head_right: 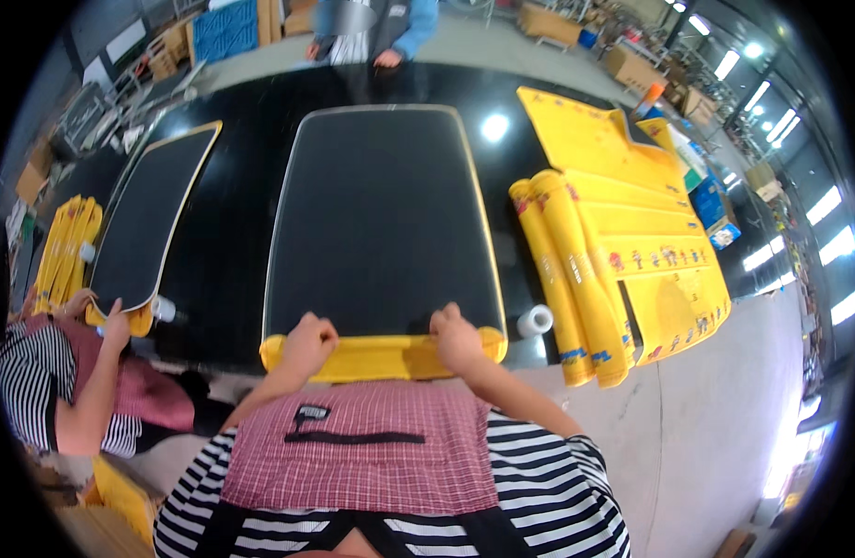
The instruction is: The person rolls yellow foam mats tightly and secures them with clear tape. They place the finished rolls onto a growing stack on the table.
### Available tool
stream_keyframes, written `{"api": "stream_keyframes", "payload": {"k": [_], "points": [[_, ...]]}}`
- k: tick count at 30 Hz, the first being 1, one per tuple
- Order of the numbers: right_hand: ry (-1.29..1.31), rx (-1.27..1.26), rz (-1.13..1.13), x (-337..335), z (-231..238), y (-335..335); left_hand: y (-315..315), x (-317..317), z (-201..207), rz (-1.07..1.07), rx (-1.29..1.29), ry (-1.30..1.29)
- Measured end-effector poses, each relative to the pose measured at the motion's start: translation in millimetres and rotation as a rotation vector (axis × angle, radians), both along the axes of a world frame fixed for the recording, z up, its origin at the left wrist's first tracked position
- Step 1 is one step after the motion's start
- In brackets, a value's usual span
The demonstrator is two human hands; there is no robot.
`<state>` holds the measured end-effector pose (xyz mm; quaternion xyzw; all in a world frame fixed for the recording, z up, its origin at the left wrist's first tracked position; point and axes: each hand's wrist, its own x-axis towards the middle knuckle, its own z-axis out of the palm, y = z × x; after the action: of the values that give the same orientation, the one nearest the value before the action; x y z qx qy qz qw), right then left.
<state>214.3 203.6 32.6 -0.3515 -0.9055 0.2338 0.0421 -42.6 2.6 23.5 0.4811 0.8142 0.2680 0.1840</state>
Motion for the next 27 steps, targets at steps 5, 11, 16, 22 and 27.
{"api": "stream_keyframes", "payload": {"k": [5,11,16,22,27], "points": [[0.033,0.169,0.162,15,-16,-1,-9,13,2,-0.044,0.004,0.126],[-0.047,0.247,0.182,41,18,-16,-33,18,3,-0.024,-0.085,0.365],[-0.134,0.166,0.161,41,27,-12,-31,15,4,-0.043,-0.071,0.278],[-0.130,0.037,0.130,38,16,6,-23,-6,1,-0.110,0.023,0.159],[0.006,-0.049,-0.012,28,9,19,-21,-8,9,0.115,-0.020,0.057]]}}
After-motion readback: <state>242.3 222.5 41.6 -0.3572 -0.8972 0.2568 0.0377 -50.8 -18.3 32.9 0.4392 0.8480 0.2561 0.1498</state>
